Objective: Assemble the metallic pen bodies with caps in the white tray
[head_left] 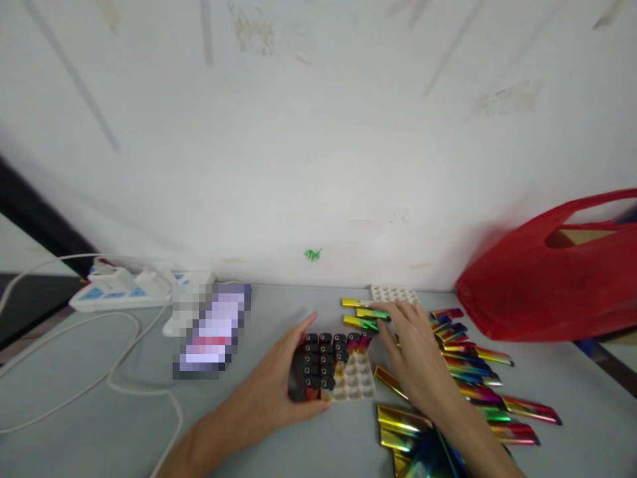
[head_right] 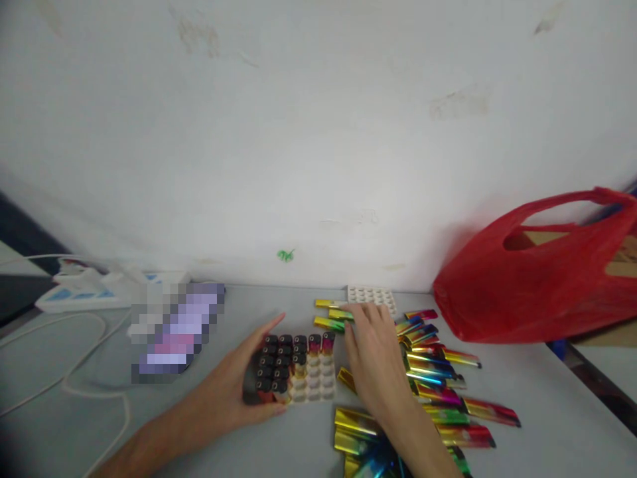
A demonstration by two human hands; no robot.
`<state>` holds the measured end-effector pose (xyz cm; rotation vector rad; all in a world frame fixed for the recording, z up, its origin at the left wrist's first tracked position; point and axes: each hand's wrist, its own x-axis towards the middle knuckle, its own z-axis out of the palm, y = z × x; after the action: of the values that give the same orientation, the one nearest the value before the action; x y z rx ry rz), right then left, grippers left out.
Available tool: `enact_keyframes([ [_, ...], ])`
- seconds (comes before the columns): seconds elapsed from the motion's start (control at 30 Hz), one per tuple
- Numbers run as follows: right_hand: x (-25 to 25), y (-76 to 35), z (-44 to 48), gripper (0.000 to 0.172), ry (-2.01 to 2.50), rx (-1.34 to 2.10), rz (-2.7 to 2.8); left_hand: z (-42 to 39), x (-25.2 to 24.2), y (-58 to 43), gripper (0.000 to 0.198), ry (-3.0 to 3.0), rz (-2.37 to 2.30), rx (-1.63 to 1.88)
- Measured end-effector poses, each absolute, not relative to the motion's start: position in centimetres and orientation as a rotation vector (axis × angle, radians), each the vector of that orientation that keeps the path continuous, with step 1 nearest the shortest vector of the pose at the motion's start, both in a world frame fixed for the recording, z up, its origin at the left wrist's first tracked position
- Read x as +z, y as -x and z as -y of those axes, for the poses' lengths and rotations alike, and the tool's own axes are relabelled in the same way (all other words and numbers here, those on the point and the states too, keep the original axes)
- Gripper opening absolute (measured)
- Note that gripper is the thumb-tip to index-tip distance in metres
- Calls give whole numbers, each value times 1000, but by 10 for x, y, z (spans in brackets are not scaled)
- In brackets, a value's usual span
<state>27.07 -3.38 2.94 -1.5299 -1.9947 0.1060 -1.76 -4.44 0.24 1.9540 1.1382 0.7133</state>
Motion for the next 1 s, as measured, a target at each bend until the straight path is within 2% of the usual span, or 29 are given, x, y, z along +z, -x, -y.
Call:
enact_keyframes([
  [0.17,33,-262,-1,59,1584,-14,2319,42,-5,21,114,-1985,-1157,715],
  [0.27,33,-256,-12,65,1558,-5,2385,41,-6,21,113,-2005,-1146,722],
  [0.37,31,-255,-18,60,1550,-2,2382,41,-3,19,114,-1995,-1134,743],
  [0.57,27,-265,-26,19,1551,102,2348,42,-2,18,114,-1983,-1134,730],
  [0.63,29,-269,-26,12,1536,139,2332,41,-2,19,115,-1979,-1132,717],
  [0.8,47,-279,-11,14,1496,248,2143,40,-2,17,113,-1987,-1134,738],
  [0.93,63,-285,7,36,1476,390,1935,40,-1,17,113,-1973,-1128,731],
  [1.0,65,-285,14,39,1427,547,1700,40,0,18,114,-1974,-1136,723],
])
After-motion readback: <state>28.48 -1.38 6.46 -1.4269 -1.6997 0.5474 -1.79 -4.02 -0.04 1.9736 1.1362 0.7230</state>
